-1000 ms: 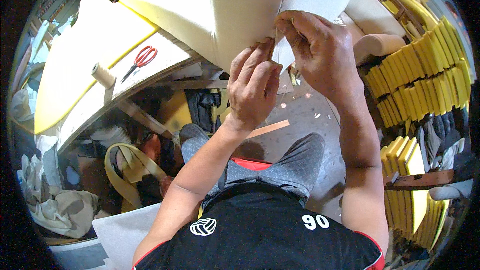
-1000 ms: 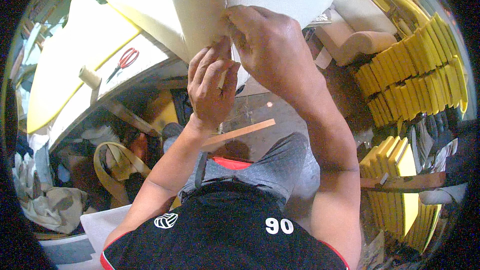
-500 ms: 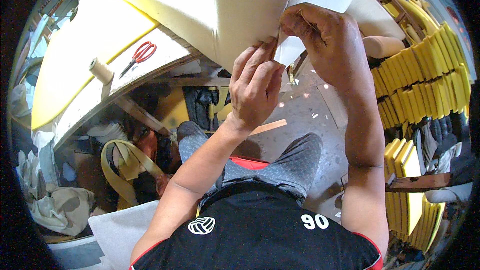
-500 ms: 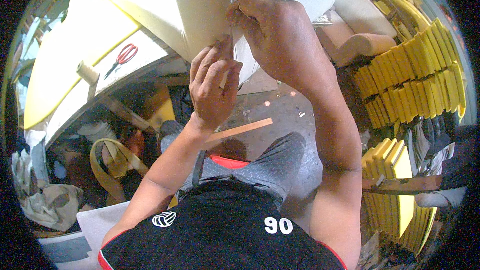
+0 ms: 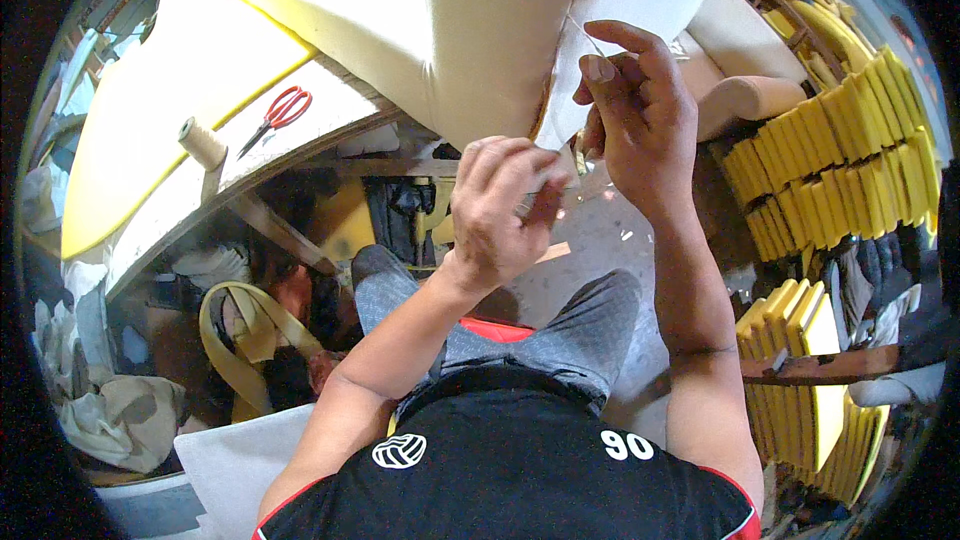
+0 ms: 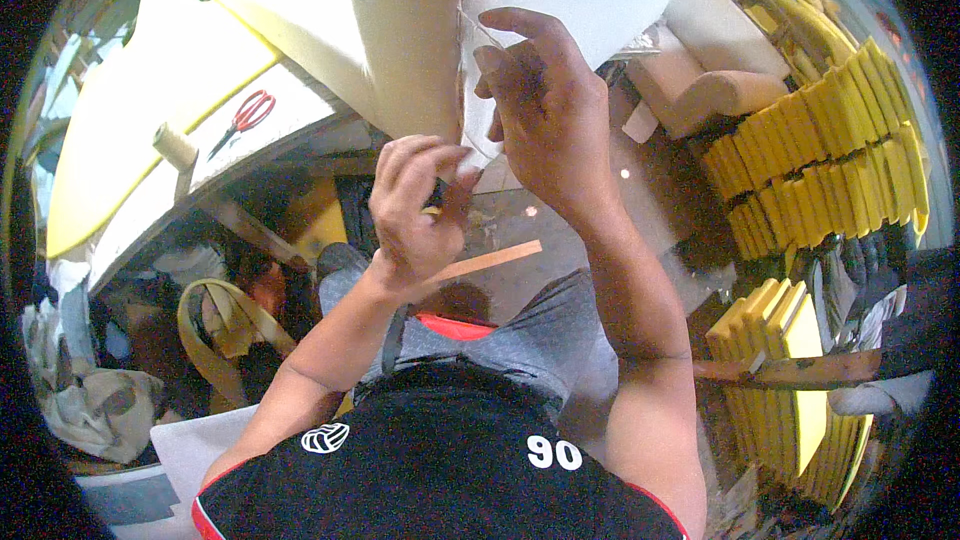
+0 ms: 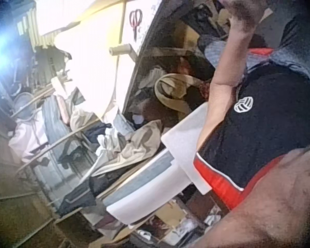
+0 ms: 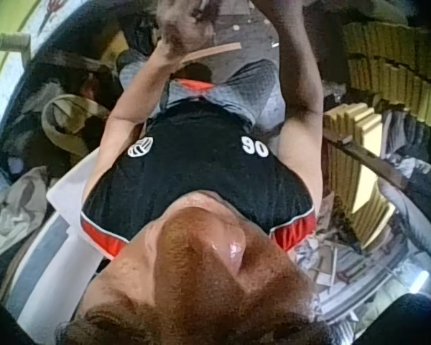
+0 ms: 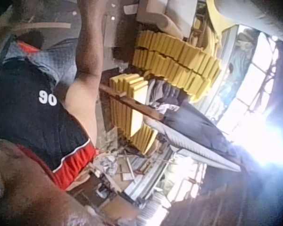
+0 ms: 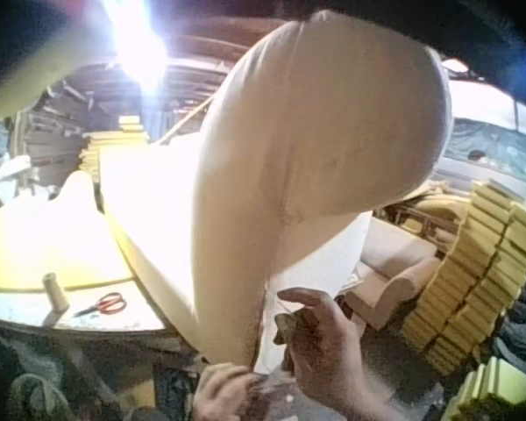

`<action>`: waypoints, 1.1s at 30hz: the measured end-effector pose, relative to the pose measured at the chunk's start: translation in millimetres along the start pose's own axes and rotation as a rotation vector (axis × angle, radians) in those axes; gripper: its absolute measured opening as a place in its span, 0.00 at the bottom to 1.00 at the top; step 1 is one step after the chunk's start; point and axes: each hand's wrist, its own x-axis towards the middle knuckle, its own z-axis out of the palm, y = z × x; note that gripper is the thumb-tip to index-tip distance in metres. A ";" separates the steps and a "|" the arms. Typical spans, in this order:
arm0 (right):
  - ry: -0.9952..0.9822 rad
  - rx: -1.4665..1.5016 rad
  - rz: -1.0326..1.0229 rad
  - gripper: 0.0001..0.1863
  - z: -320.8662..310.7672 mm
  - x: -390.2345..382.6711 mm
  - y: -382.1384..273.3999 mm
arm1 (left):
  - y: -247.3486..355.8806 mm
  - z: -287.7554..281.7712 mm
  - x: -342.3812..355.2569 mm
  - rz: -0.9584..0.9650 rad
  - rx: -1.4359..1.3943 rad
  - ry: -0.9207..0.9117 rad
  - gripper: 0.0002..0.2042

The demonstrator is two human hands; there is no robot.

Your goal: The person hand-sews a seam on a large white foam piece using a needle and thread. They repeatedly insert the needle through the foam edge and pull the thread to join two sections together.

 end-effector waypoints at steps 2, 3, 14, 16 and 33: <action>0.064 -0.106 -0.172 0.10 -0.3 -0.6 4.8 | 3.3 -3.4 3.2 -0.292 -0.145 0.014 0.07; 0.096 -0.152 -0.254 0.09 0.1 -0.2 9.6 | 4.7 -4.6 4.6 -0.439 -0.217 0.021 0.07; 0.025 -0.495 -0.416 0.19 -8.9 1.0 9.6 | -3.2 6.0 38.3 -0.909 -0.994 -0.025 0.10; 0.023 -0.462 -0.433 0.19 -11.0 2.1 12.4 | -4.9 10.6 39.8 -0.894 -0.917 0.011 0.08; -0.094 1.081 0.055 0.23 -47.5 -87.3 -2.0 | -41.1 -17.9 -57.6 -0.707 -0.260 -0.058 0.08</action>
